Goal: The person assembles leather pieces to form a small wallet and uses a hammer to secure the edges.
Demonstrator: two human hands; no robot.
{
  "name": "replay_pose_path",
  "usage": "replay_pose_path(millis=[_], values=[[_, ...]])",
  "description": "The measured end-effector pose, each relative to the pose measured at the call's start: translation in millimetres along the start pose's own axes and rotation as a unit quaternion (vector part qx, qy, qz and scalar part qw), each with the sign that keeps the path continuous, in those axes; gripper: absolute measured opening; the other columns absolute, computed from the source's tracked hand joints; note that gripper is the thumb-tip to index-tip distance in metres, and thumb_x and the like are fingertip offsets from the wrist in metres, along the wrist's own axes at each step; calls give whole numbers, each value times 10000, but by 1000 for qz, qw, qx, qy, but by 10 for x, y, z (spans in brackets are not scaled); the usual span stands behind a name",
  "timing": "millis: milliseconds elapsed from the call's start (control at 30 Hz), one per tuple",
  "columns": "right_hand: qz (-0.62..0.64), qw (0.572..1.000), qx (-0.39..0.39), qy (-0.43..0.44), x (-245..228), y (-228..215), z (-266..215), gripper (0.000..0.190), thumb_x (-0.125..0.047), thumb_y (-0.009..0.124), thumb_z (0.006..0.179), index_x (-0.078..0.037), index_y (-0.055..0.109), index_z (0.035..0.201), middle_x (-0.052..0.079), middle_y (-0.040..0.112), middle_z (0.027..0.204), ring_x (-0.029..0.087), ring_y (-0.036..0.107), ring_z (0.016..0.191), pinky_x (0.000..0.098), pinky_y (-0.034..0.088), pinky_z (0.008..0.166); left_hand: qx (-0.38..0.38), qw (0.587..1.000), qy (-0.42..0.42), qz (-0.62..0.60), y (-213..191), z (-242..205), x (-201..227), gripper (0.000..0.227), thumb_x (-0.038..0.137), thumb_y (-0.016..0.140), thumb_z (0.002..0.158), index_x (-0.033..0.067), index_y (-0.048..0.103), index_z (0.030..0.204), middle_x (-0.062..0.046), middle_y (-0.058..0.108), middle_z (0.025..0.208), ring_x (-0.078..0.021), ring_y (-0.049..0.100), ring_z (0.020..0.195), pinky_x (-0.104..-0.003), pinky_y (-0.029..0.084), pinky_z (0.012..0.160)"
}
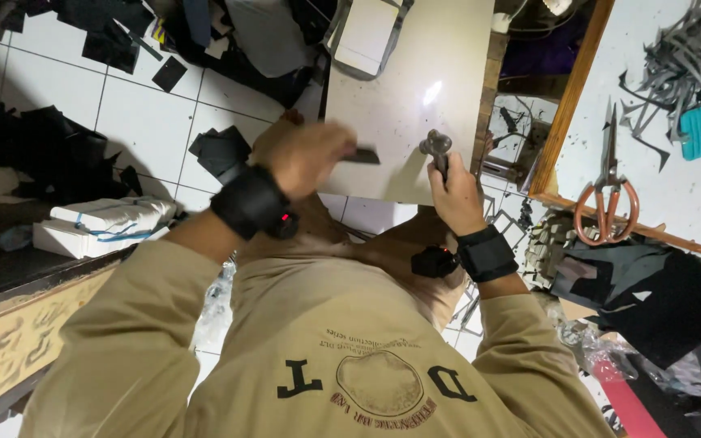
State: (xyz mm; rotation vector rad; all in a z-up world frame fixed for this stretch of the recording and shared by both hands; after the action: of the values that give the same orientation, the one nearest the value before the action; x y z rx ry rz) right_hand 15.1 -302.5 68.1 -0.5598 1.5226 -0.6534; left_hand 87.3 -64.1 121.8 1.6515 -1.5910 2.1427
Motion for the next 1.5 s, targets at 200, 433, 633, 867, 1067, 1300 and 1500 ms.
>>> replay_pose_path(millis=[200, 433, 633, 867, 1067, 1300, 1500], values=[[-32, 996, -32, 74, -262, -39, 140, 222, -235, 595, 1066, -44, 527, 1156, 215, 634, 741, 362, 648, 642, 442, 474, 603, 93, 994, 26, -43, -30, 823, -421, 170, 145, 702, 963, 17, 612, 1031, -178, 718, 939, -369, 694, 868, -458, 519, 731], [-49, 991, -60, 105, 152, 25, 97, 229, -249, 621, 1048, -48, 556, 1135, 161, 637, 735, 285, 638, 629, 427, 493, 605, 33, 997, 16, -63, 388, 1091, -800, 201, 116, 759, 906, 9, 629, 1015, -198, 716, 932, -381, 700, 892, -452, 545, 772], [51, 990, -54, 121, -241, 63, 225, 223, -205, 551, 1079, -14, 558, 1195, 63, 587, 744, 153, 582, 619, 349, 489, 556, 59, 996, 15, 68, 252, 875, -595, 303, 156, 801, 864, -2, 651, 1075, -226, 673, 1119, -401, 637, 1051, -472, 523, 888], [85, 996, -13, 17, -552, 363, 521, 360, -123, 473, 1127, -1, 504, 1465, 56, 637, 814, 124, 618, 679, 300, 518, 601, -12, 983, 81, 166, 756, 552, -649, 354, 113, 688, 928, -37, 630, 1244, -247, 534, 1454, -391, 484, 1356, -456, 413, 1111], [23, 998, 25, -51, -505, 614, 627, 418, -75, 532, 1092, 11, 487, 1498, 131, 665, 847, 207, 664, 736, 346, 554, 687, -23, 986, 67, 153, 668, 512, -576, 465, 94, 674, 903, -31, 586, 1343, -207, 471, 1529, -367, 443, 1414, -440, 448, 1092], [1, 998, 41, -49, -532, 668, 593, 416, -78, 531, 1107, 0, 467, 1510, 155, 649, 848, 265, 672, 733, 370, 554, 715, -40, 983, 57, 172, 777, 541, -675, 510, 113, 705, 870, -34, 573, 1340, -218, 463, 1519, -365, 448, 1397, -439, 449, 1080], [-5, 998, 37, -44, -502, 661, 509, 420, -92, 521, 1112, -7, 462, 1519, 141, 636, 810, 240, 660, 713, 371, 540, 690, -34, 984, 49, 170, 770, 552, -683, 538, 103, 712, 874, -17, 564, 1377, -201, 448, 1536, -363, 432, 1412, -434, 435, 1109]])
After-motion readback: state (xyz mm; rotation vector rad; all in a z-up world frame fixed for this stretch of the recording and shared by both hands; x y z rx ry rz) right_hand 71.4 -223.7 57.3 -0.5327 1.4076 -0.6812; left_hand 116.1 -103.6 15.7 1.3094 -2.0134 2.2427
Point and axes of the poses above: each hand's wrist, its own z-axis towards the middle knuckle, its own y-axis out of the palm, x = y × z, the point moved 10 cm from there along z, towards the middle knuckle
